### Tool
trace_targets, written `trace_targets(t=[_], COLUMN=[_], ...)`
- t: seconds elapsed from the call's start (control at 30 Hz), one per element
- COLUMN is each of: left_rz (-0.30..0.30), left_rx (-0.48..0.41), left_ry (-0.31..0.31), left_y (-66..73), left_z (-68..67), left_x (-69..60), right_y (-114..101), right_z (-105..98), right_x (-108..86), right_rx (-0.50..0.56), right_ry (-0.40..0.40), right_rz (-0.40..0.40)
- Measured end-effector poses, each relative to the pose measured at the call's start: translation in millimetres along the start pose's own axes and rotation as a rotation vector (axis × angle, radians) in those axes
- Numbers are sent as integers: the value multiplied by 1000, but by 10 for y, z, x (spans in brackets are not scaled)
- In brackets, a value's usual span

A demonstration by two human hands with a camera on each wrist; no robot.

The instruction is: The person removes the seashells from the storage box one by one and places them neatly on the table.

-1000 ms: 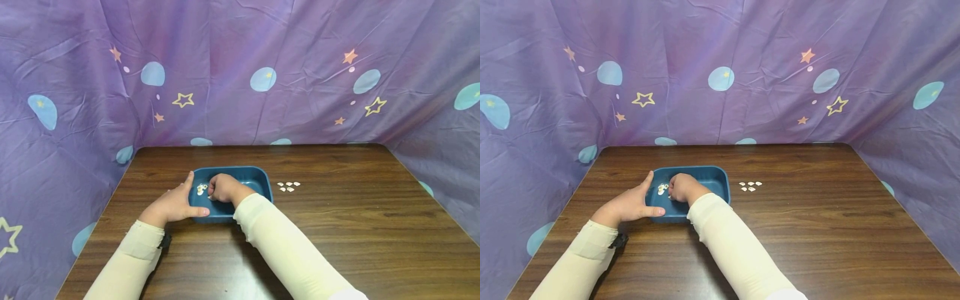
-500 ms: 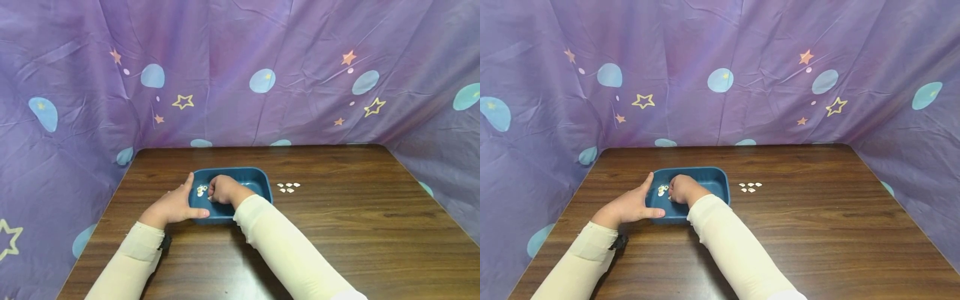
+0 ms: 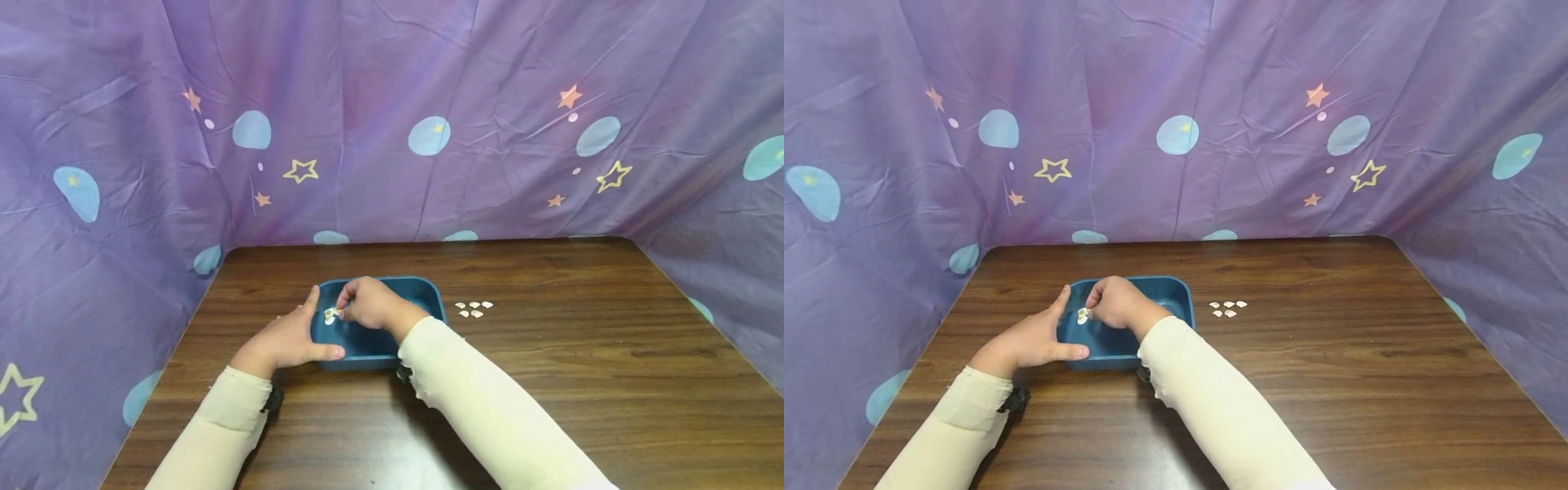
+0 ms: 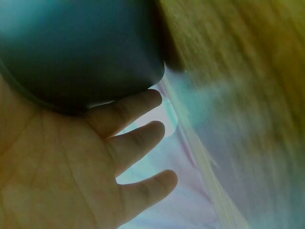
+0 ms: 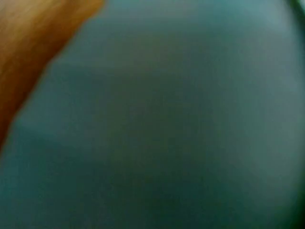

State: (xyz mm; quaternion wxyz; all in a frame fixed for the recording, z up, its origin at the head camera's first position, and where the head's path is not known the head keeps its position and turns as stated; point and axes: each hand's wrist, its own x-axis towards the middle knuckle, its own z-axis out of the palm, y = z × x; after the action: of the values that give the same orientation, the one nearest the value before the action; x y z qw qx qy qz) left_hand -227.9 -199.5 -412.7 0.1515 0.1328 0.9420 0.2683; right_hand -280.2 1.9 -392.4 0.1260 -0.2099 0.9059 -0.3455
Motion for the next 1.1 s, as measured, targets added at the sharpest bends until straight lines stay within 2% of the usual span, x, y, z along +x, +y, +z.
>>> trace_targets(t=[0.2,0.37,0.57,0.7,0.9,1.1], left_rz=[-15,-24,-23,-22,-31,-32], left_rx=[10,7,11,14,15,16], left_ry=[16,28,35,26,21,13], left_y=[10,16,22,39,46,43], left_z=[2,-4,-1,6,7,12], left_x=[-21,-38,-43,-35,-35,-35], right_y=[7,143,381,563,896,1230], right_z=[-311,-588,-899,-1081,-1245,-1343], right_x=[-194,-328,-504,-636,-760,-891], right_rx=[176,246,227,208,144,37], right_ry=[54,94,124,150,173,163], right_rz=[-46,-66,-85,-68,1,25])
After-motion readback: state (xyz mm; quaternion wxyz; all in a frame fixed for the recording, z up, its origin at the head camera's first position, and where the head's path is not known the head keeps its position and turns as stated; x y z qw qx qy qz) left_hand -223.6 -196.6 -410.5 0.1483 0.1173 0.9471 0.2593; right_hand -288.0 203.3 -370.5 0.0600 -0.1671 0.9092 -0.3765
